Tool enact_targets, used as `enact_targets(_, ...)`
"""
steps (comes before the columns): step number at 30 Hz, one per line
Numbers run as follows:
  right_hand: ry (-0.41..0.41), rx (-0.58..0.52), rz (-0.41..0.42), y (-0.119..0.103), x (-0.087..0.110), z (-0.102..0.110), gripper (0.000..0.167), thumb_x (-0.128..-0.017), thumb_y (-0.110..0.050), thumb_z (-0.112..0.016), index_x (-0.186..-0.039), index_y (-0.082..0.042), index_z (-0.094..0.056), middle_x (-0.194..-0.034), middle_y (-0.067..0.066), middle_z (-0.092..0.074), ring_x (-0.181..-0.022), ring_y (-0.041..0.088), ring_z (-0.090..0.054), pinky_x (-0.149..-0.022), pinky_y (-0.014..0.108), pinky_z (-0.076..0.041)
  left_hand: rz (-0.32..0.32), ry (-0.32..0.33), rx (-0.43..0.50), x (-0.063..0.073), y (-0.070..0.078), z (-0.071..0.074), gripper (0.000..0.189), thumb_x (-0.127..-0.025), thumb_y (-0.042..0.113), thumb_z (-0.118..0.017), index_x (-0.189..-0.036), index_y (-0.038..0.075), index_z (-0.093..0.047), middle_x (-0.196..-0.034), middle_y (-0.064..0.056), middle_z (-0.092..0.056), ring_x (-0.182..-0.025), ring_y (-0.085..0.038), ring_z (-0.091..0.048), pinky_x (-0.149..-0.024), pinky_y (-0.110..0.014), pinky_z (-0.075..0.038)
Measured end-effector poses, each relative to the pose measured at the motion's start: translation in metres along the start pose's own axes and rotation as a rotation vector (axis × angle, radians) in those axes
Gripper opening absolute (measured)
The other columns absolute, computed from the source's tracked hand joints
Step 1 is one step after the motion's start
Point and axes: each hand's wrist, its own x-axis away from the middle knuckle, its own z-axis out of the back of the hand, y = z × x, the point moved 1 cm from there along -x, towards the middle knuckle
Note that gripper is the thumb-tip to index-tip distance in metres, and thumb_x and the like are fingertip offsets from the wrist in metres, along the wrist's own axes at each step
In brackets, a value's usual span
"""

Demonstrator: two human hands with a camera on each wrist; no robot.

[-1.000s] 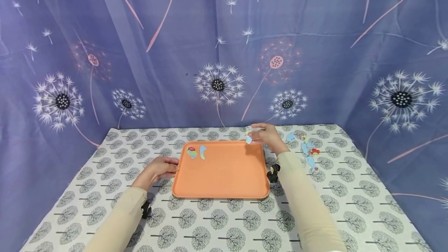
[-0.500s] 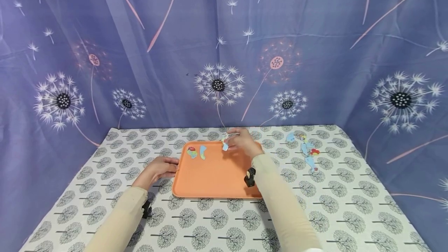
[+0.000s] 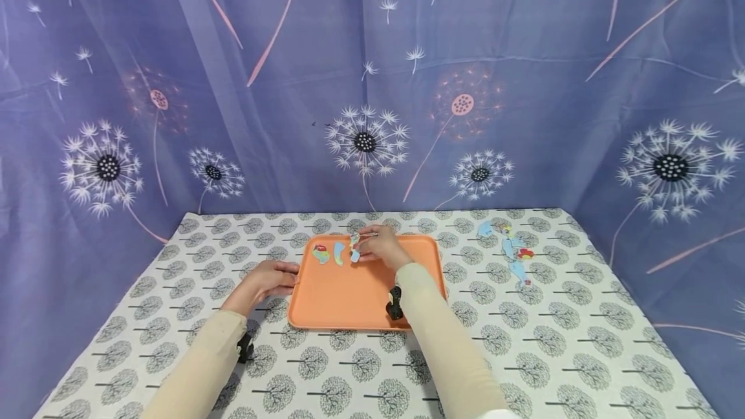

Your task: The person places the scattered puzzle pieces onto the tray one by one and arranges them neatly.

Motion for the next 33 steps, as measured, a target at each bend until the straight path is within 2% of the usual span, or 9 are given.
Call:
enact_targets(10, 0.026, 0.013, -0.04, 0.009, -0.003, -0.006, 0.044, -0.087, 0.011, -0.06, -0.13, 0.004, -0.054, -0.113, 0.023, -0.062, -0.076, 0.022, -0.069, -0.07, 0.034, -0.063, 0.01, 0.005, -0.003, -0.002, -0.001, -0.001, 0.037, -0.086, -0.007, -0.064, -0.122, -0.009, -0.059, -0.102, -0.022, -0.067, -0.074, -0.019, -0.069, -0.074, -0.03, -0.062)
enact_targets(16, 0.045, 0.023, -0.019, 0.011, -0.004, -0.008, 0.039, -0.087, 0.01, -0.061, -0.125, 0.006, -0.058, -0.119, 0.024, -0.06, -0.076, 0.019, -0.069, -0.07, 0.033, -0.063, -0.008, -0.028, -0.011, 0.001, 0.003, 0.0, 0.035, -0.085, -0.006, -0.066, -0.119, -0.01, -0.06, -0.099, -0.022, -0.067, -0.077, -0.023, -0.07, -0.073, -0.028, -0.062)
enact_targets(20, 0.062, 0.033, -0.008, 0.013, -0.005, -0.009, 0.036, -0.086, 0.01, -0.063, -0.122, 0.007, -0.06, -0.122, 0.024, -0.059, -0.077, 0.02, -0.069, -0.069, 0.033, -0.063, -0.001, -0.015, -0.007, 0.002, 0.003, -0.001, 0.036, -0.085, -0.007, -0.065, -0.12, -0.01, -0.059, -0.099, -0.023, -0.067, -0.075, -0.022, -0.07, -0.073, -0.029, -0.062)
enact_targets(28, 0.132, 0.084, 0.011, 0.009, -0.004, -0.015, 0.034, -0.083, 0.011, -0.066, -0.116, 0.008, -0.063, -0.101, 0.024, -0.067, -0.07, 0.022, -0.069, -0.063, 0.031, -0.063, 0.006, 0.012, -0.014, -0.002, 0.0, -0.001, 0.038, -0.085, -0.007, -0.065, -0.122, -0.009, -0.059, -0.099, -0.02, -0.068, -0.068, -0.015, -0.068, -0.072, -0.028, -0.062)
enact_targets(33, 0.159, 0.133, 0.031, 0.008, -0.003, -0.018, 0.031, -0.081, 0.012, -0.066, -0.112, 0.01, -0.063, -0.096, 0.024, -0.067, -0.068, 0.022, -0.069, -0.063, 0.031, -0.063, 0.009, 0.009, -0.018, -0.002, 0.0, 0.0, 0.038, -0.085, -0.007, -0.064, -0.123, -0.009, -0.058, -0.1, -0.021, -0.068, -0.068, -0.014, -0.067, -0.072, -0.028, -0.062)
